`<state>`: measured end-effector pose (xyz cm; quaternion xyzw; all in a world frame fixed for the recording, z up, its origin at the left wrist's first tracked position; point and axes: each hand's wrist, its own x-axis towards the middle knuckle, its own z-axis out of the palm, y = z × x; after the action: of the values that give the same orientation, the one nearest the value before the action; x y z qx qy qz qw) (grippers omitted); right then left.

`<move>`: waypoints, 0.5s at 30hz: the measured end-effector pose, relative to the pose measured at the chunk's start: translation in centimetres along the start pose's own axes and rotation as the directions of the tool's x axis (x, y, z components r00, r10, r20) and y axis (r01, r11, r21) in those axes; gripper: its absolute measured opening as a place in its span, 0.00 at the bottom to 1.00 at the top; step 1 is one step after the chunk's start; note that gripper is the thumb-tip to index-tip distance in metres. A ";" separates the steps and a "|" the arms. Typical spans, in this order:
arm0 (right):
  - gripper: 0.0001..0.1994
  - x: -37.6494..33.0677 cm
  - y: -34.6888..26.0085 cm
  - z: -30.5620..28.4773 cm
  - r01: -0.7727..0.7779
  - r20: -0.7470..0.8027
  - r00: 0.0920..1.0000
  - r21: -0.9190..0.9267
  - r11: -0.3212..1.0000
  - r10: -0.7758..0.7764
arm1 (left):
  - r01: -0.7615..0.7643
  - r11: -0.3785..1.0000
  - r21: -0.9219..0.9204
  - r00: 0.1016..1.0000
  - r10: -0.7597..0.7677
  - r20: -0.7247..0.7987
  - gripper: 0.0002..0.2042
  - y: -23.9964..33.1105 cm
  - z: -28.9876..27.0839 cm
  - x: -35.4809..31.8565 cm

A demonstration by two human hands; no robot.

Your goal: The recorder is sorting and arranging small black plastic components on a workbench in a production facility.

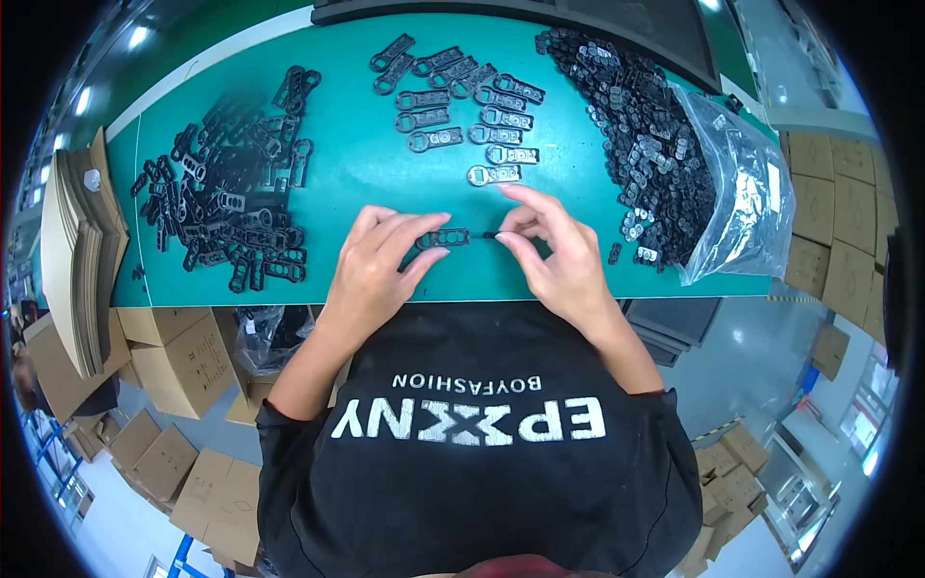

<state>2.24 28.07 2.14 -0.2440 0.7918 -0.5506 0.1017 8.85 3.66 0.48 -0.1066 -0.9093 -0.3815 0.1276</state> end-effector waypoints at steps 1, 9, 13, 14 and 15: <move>0.29 0.1 -0.1 0.4 -0.003 -0.002 1.000 0.000 1.000 0.003 | -0.013 1.000 -0.010 1.000 0.013 0.011 0.23 0.1 0.3 0.2; 0.30 1.0 -0.5 2.5 0.123 0.035 0.992 -0.162 0.979 -0.119 | -0.058 0.998 -0.006 0.998 0.058 0.011 0.23 -0.4 0.7 -0.1; 0.31 1.1 -0.6 2.5 0.122 0.038 0.992 -0.192 0.974 -0.117 | -0.027 0.999 -0.039 1.000 0.027 0.002 0.22 -0.5 0.8 -0.3; 0.31 1.0 -0.7 2.5 0.097 0.035 0.995 -0.185 0.978 -0.092 | -0.024 0.999 -0.040 1.000 0.024 0.002 0.22 -0.5 0.8 -0.3; 0.31 0.9 -0.8 2.6 0.073 0.033 0.997 -0.179 0.981 -0.068 | -0.021 0.999 -0.042 1.000 0.021 0.002 0.22 -0.5 0.8 -0.4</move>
<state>2.75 25.27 2.00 -0.2873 0.8278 -0.4767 0.0703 8.93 3.86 -0.54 -0.1193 -0.9000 -0.3991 0.1280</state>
